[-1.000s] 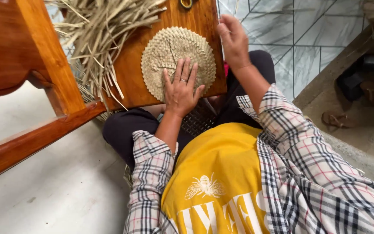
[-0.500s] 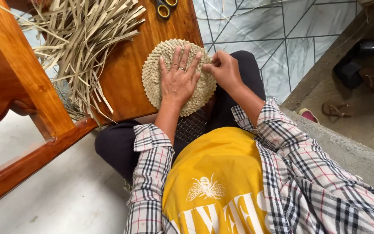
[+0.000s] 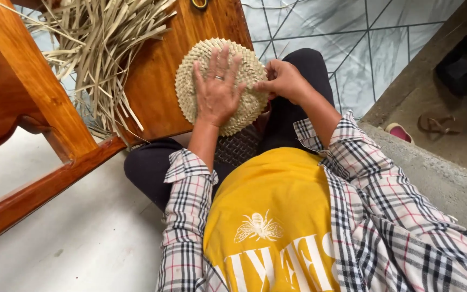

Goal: Trimming the frayed edges of a circular woven straw object using scissors and then pressing it flat with hands.

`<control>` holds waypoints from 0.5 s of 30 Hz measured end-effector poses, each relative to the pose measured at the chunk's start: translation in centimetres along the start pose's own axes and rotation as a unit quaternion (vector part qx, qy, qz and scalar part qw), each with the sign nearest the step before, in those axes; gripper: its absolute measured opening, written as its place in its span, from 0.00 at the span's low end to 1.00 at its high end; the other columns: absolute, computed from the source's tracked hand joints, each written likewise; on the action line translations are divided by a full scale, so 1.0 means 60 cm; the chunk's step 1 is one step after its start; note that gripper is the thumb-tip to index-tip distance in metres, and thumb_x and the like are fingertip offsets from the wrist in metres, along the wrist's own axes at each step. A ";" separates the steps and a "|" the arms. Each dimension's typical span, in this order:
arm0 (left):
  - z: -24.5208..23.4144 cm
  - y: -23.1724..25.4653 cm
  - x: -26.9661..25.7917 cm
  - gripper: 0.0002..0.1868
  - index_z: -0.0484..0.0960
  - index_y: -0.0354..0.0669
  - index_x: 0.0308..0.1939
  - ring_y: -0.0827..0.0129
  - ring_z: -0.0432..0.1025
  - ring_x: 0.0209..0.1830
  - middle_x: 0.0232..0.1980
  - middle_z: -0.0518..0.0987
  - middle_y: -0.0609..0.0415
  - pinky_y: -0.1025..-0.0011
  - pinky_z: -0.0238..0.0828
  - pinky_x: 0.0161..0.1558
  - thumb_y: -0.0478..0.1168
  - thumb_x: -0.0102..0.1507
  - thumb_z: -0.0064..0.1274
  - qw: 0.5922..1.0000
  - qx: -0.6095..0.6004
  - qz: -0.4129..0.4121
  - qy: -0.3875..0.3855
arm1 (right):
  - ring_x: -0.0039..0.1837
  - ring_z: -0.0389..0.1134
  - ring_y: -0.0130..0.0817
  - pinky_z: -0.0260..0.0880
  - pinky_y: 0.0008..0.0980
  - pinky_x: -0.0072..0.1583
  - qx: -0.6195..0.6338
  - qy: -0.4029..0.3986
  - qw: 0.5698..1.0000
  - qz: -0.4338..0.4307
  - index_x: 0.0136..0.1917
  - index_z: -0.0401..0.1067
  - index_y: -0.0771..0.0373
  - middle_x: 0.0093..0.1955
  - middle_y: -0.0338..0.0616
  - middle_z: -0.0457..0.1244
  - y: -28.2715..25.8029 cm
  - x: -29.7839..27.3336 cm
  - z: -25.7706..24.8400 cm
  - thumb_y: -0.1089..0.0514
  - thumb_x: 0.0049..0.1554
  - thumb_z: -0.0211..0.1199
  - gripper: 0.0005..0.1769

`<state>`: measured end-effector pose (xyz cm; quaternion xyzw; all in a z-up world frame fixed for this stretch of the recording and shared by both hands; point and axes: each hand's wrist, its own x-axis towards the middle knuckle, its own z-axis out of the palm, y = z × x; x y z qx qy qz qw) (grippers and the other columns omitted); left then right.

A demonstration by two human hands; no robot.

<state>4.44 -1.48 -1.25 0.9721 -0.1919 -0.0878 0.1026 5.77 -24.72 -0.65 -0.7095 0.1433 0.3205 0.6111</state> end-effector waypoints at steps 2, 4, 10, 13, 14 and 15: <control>0.002 0.010 0.001 0.36 0.45 0.73 0.87 0.69 0.25 0.87 0.88 0.32 0.67 0.34 0.13 0.80 0.71 0.77 0.23 0.997 0.054 0.013 -0.046 | 0.35 0.67 0.28 0.73 0.26 0.35 -0.006 -0.008 1.000 0.000 0.47 0.68 0.65 0.38 0.41 0.64 0.000 -0.001 -0.001 0.64 0.52 0.79 0.19; 0.011 0.016 0.003 0.36 0.44 0.72 0.88 0.65 0.21 0.86 0.88 0.28 0.64 0.27 0.15 0.77 0.71 0.77 0.23 0.994 0.076 0.012 -0.076 | 0.37 0.65 0.26 0.69 0.25 0.37 0.000 -0.010 0.999 -0.036 0.49 0.67 0.64 0.39 0.40 0.65 0.001 -0.004 -0.002 0.70 0.48 0.77 0.21; -0.029 0.031 0.021 0.35 0.39 0.71 0.88 0.62 0.22 0.86 0.88 0.29 0.61 0.26 0.23 0.79 0.68 0.80 0.26 0.986 0.090 -0.059 -0.129 | 0.36 0.59 0.32 0.64 0.36 0.41 -0.187 0.094 0.962 -0.175 0.42 0.65 0.65 0.36 0.40 0.63 -0.054 -0.040 0.038 0.73 0.49 0.67 0.13; -0.036 0.032 0.023 0.35 0.39 0.69 0.88 0.60 0.25 0.87 0.88 0.30 0.60 0.27 0.29 0.79 0.67 0.79 0.26 0.987 0.102 -0.068 -0.106 | 0.37 0.60 0.35 0.65 0.38 0.42 -0.202 0.102 0.962 -0.151 0.42 0.63 0.65 0.37 0.41 0.63 -0.051 -0.027 0.034 0.72 0.48 0.71 0.16; -0.026 0.022 0.022 0.35 0.39 0.69 0.88 0.60 0.25 0.87 0.88 0.30 0.60 0.27 0.29 0.79 0.67 0.79 0.26 0.987 0.102 -0.068 -0.102 | 0.37 0.60 0.35 0.65 0.38 0.42 -0.204 0.104 0.961 -0.155 0.42 0.63 0.65 0.37 0.41 0.63 -0.044 -0.019 0.028 0.72 0.48 0.71 0.16; -0.013 0.011 0.021 0.36 0.45 0.68 0.87 0.63 0.25 0.87 0.88 0.31 0.61 0.28 0.21 0.79 0.69 0.77 0.21 0.996 0.048 -0.050 -0.053 | 0.37 0.60 0.34 0.65 0.37 0.42 -0.203 0.097 0.965 -0.139 0.41 0.64 0.64 0.36 0.41 0.63 -0.035 -0.008 0.021 0.69 0.48 0.73 0.17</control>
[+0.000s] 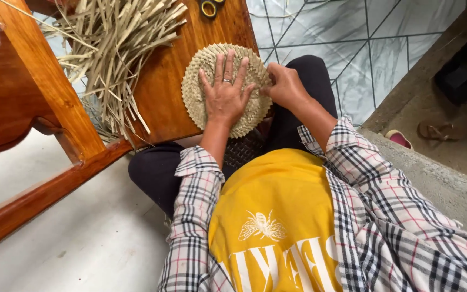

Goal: Trimming the frayed edges of a circular woven straw object using scissors and then pressing it flat with hands.

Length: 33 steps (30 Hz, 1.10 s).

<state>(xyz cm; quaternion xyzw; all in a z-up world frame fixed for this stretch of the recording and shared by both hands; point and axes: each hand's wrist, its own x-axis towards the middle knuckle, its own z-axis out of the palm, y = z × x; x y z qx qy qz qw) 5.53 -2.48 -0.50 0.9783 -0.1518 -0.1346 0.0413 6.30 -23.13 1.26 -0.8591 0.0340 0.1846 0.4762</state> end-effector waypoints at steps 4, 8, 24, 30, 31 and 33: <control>0.018 0.000 -0.072 0.46 0.60 0.50 0.83 0.56 0.51 0.86 0.85 0.57 0.47 0.30 0.33 0.76 0.75 0.72 0.29 0.957 -0.041 0.177 0.228 | 0.40 0.71 0.51 0.80 0.43 0.32 0.096 -0.031 0.991 0.084 0.51 0.64 0.69 0.42 0.53 0.59 0.073 0.018 0.012 0.63 0.59 0.74 0.18; 0.032 0.022 -0.141 0.46 0.67 0.43 0.77 0.45 0.54 0.83 0.83 0.59 0.40 0.29 0.56 0.72 0.57 0.61 0.68 0.954 0.033 0.249 0.164 | 0.37 0.70 0.62 0.80 0.59 0.32 0.225 -0.015 0.970 0.087 0.56 0.61 0.77 0.45 0.59 0.56 0.067 0.004 0.025 0.65 0.59 0.74 0.23; -0.156 0.023 -0.197 0.13 0.89 0.47 0.54 0.65 0.81 0.54 0.50 0.89 0.51 0.63 0.79 0.57 0.31 0.67 0.61 0.799 -0.578 0.000 0.167 | 0.62 0.66 0.36 0.76 0.43 0.60 0.418 -0.092 0.903 0.048 0.70 0.59 0.54 0.65 0.40 0.59 0.051 0.007 -0.063 0.31 0.62 0.63 0.36; -0.134 -0.028 -0.194 0.16 0.84 0.31 0.57 0.72 0.77 0.49 0.49 0.86 0.47 0.65 0.79 0.55 0.25 0.65 0.61 0.579 -0.740 -0.172 0.295 | 0.74 0.60 0.37 0.69 0.44 0.69 0.377 -0.121 0.913 -0.098 0.82 0.55 0.56 0.75 0.43 0.58 0.002 0.014 -0.060 0.53 0.51 0.79 0.52; -0.115 -0.042 -0.189 0.18 0.82 0.31 0.60 0.73 0.77 0.48 0.49 0.85 0.49 0.67 0.80 0.53 0.26 0.66 0.61 0.534 -0.768 -0.192 0.295 | 0.65 0.67 0.37 0.75 0.47 0.62 0.380 -0.106 0.916 -0.071 0.78 0.61 0.62 0.66 0.48 0.66 -0.008 0.008 -0.053 0.65 0.52 0.80 0.45; -0.061 -0.059 -0.177 0.18 0.80 0.31 0.62 0.70 0.78 0.52 0.53 0.84 0.47 0.67 0.80 0.56 0.26 0.67 0.58 0.540 -0.758 -0.207 0.303 | 0.53 0.57 0.30 0.63 0.40 0.52 0.344 -0.090 0.932 -0.064 0.67 0.63 0.66 0.51 0.37 0.53 -0.039 -0.014 -0.062 0.62 0.57 0.78 0.32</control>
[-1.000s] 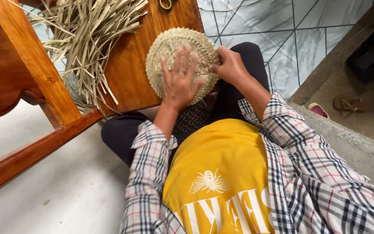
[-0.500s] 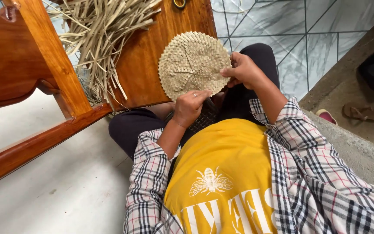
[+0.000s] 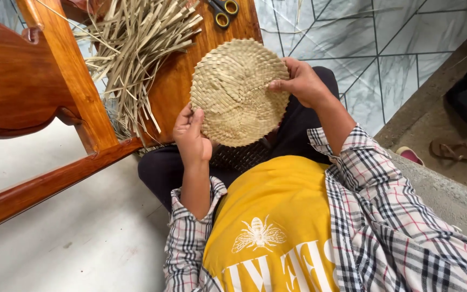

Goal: Trimming the frayed edges of a circular woven straw object using scissors and then pressing it flat with hands.

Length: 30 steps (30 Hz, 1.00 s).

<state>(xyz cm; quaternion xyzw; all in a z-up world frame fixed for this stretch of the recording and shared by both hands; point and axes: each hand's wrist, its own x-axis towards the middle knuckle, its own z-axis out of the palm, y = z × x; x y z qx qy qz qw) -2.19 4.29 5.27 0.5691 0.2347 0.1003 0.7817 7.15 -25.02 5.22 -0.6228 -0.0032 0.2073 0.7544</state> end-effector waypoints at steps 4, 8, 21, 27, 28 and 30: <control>-0.004 -0.022 -0.005 0.35 0.74 0.45 0.75 0.48 0.63 0.78 0.80 0.62 0.47 0.49 0.63 0.74 0.21 0.64 0.59 0.868 0.421 0.265 0.020 | 0.41 0.58 0.25 0.62 0.27 0.41 -0.033 0.085 0.995 0.028 0.61 0.66 0.72 0.39 0.31 0.51 0.077 -0.004 0.000 0.57 0.59 0.80 0.28; 0.005 -0.078 0.021 0.25 0.78 0.45 0.72 0.49 0.54 0.84 0.81 0.60 0.45 0.50 0.51 0.81 0.27 0.71 0.45 0.762 0.515 0.391 -0.047 | 0.33 0.59 0.18 0.59 0.18 0.35 0.006 0.143 0.986 0.087 0.54 0.72 0.62 0.34 0.31 0.58 0.127 0.001 -0.015 0.50 0.66 0.73 0.16; 0.049 -0.125 0.063 0.46 0.43 0.59 0.87 0.61 0.31 0.89 0.90 0.36 0.53 0.36 0.26 0.81 0.77 0.73 0.22 0.553 0.786 0.194 -0.198 | 0.37 0.75 0.34 0.81 0.34 0.41 0.236 0.174 0.937 0.189 0.48 0.76 0.65 0.37 0.41 0.70 0.208 0.049 -0.040 0.58 0.62 0.74 0.09; 0.044 -0.150 0.073 0.48 0.50 0.50 0.85 0.52 0.43 0.88 0.87 0.47 0.42 0.31 0.38 0.77 0.77 0.72 0.25 0.532 0.790 0.282 -0.119 | 0.40 0.75 0.28 0.84 0.32 0.46 0.188 0.131 0.948 0.221 0.51 0.74 0.59 0.39 0.34 0.67 0.137 -0.002 -0.034 0.60 0.59 0.74 0.10; 0.043 -0.150 0.072 0.48 0.50 0.49 0.85 0.51 0.44 0.88 0.87 0.48 0.41 0.31 0.39 0.77 0.76 0.73 0.25 0.524 0.794 0.288 -0.108 | 0.41 0.75 0.30 0.84 0.35 0.47 0.161 0.125 0.951 0.231 0.52 0.73 0.60 0.39 0.34 0.66 0.134 -0.016 -0.032 0.66 0.56 0.76 0.14; 0.050 -0.158 0.068 0.47 0.48 0.51 0.86 0.50 0.41 0.88 0.88 0.45 0.41 0.31 0.35 0.77 0.76 0.73 0.22 0.529 0.801 0.257 -0.112 | 0.42 0.76 0.33 0.84 0.36 0.46 0.150 0.111 0.955 0.231 0.52 0.74 0.63 0.41 0.39 0.68 0.138 -0.027 -0.023 0.66 0.55 0.76 0.13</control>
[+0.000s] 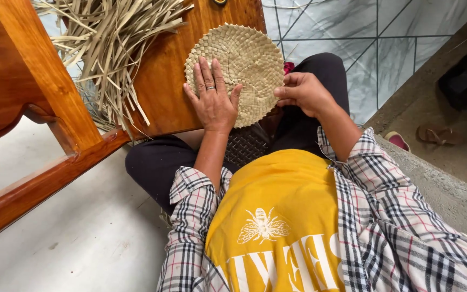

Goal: Trimming the frayed edges of a circular woven straw object using scissors and then pressing it flat with hands.

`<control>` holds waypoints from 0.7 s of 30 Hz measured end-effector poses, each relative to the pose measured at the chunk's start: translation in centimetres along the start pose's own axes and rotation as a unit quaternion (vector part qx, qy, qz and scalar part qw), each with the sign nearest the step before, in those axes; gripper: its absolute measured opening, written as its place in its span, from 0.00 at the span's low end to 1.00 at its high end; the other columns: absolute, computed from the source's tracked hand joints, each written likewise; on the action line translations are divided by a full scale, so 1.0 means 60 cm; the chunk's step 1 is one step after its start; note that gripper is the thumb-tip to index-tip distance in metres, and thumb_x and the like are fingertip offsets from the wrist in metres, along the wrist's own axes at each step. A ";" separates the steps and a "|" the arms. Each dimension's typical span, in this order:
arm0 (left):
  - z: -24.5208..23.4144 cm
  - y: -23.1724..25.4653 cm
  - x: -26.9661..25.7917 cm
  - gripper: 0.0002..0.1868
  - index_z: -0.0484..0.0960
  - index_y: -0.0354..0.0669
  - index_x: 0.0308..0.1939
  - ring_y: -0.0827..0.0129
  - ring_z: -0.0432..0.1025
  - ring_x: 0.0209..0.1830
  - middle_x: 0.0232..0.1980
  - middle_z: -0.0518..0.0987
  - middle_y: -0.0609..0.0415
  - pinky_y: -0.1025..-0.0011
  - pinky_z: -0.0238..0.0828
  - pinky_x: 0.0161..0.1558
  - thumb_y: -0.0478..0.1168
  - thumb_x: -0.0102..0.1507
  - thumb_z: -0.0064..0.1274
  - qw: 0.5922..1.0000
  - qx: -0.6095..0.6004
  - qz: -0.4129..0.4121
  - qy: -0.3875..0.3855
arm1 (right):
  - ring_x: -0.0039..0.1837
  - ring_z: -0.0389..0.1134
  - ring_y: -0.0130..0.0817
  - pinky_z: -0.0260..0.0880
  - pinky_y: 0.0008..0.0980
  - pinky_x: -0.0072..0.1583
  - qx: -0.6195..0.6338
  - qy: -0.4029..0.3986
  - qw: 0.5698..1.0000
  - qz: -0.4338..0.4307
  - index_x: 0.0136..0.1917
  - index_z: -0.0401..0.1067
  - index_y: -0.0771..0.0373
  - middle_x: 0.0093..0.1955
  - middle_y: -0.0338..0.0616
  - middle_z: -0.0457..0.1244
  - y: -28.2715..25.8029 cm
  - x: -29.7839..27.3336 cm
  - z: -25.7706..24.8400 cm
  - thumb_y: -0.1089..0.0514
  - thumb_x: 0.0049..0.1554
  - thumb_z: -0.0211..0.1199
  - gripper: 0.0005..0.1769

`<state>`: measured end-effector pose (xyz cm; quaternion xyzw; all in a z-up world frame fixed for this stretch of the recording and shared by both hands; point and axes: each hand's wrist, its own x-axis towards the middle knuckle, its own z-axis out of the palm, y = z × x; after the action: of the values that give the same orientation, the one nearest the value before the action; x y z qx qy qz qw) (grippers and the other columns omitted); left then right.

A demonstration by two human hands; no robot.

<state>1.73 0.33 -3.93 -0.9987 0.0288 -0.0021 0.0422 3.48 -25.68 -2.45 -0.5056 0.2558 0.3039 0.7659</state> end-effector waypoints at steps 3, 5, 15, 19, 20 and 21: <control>-0.008 0.016 -0.006 0.44 0.44 0.58 0.87 0.48 0.37 0.89 0.89 0.41 0.41 0.30 0.30 0.78 0.74 0.73 0.18 0.999 -0.023 -0.022 -0.038 | 0.43 0.78 0.40 0.84 0.41 0.45 -0.010 -0.017 1.000 -0.002 0.52 0.75 0.67 0.43 0.45 0.71 0.013 0.007 -0.007 0.66 0.55 0.75 0.14; -0.015 0.023 -0.009 0.42 0.42 0.63 0.87 0.47 0.35 0.90 0.89 0.39 0.41 0.28 0.29 0.78 0.74 0.73 0.17 0.997 -0.044 -0.027 -0.050 | 0.43 0.78 0.43 0.84 0.43 0.45 -0.005 -0.020 1.000 -0.001 0.53 0.75 0.69 0.44 0.47 0.71 0.022 0.013 -0.013 0.67 0.56 0.75 0.14; -0.011 -0.004 0.005 0.40 0.43 0.75 0.86 0.50 0.27 0.89 0.89 0.34 0.44 0.28 0.20 0.76 0.76 0.72 0.16 0.994 -0.082 0.021 -0.064 | 0.44 0.78 0.47 0.84 0.49 0.45 0.066 -0.032 0.997 0.009 0.53 0.76 0.68 0.43 0.51 0.71 0.017 0.033 -0.024 0.67 0.56 0.73 0.12; -0.008 0.015 -0.014 0.40 0.42 0.74 0.86 0.56 0.22 0.88 0.89 0.30 0.49 0.26 0.14 0.75 0.76 0.72 0.15 0.996 -0.079 0.030 -0.037 | 0.42 0.78 0.41 0.84 0.40 0.44 -0.005 -0.027 1.000 -0.014 0.49 0.73 0.66 0.38 0.42 0.67 -0.026 0.000 -0.013 0.69 0.55 0.74 0.11; -0.013 0.031 -0.016 0.40 0.42 0.74 0.86 0.56 0.22 0.88 0.89 0.30 0.49 0.26 0.14 0.75 0.76 0.72 0.15 0.995 -0.078 0.033 -0.043 | 0.42 0.78 0.41 0.84 0.40 0.44 0.000 -0.024 1.000 -0.010 0.49 0.73 0.66 0.38 0.42 0.67 -0.023 0.000 -0.013 0.69 0.55 0.74 0.11; -0.019 0.045 -0.019 0.39 0.38 0.73 0.86 0.59 0.20 0.89 0.89 0.24 0.55 0.23 0.16 0.77 0.76 0.74 0.15 0.994 -0.081 0.065 -0.027 | 0.42 0.73 0.33 0.80 0.31 0.46 -0.002 -0.026 1.000 0.008 0.51 0.75 0.65 0.41 0.40 0.67 -0.021 -0.001 -0.011 0.63 0.60 0.70 0.07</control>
<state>0.43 -2.39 -3.04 -0.9945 0.0923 0.0304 -0.0382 4.30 -26.68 -1.82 -0.4968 0.2394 0.3232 0.7691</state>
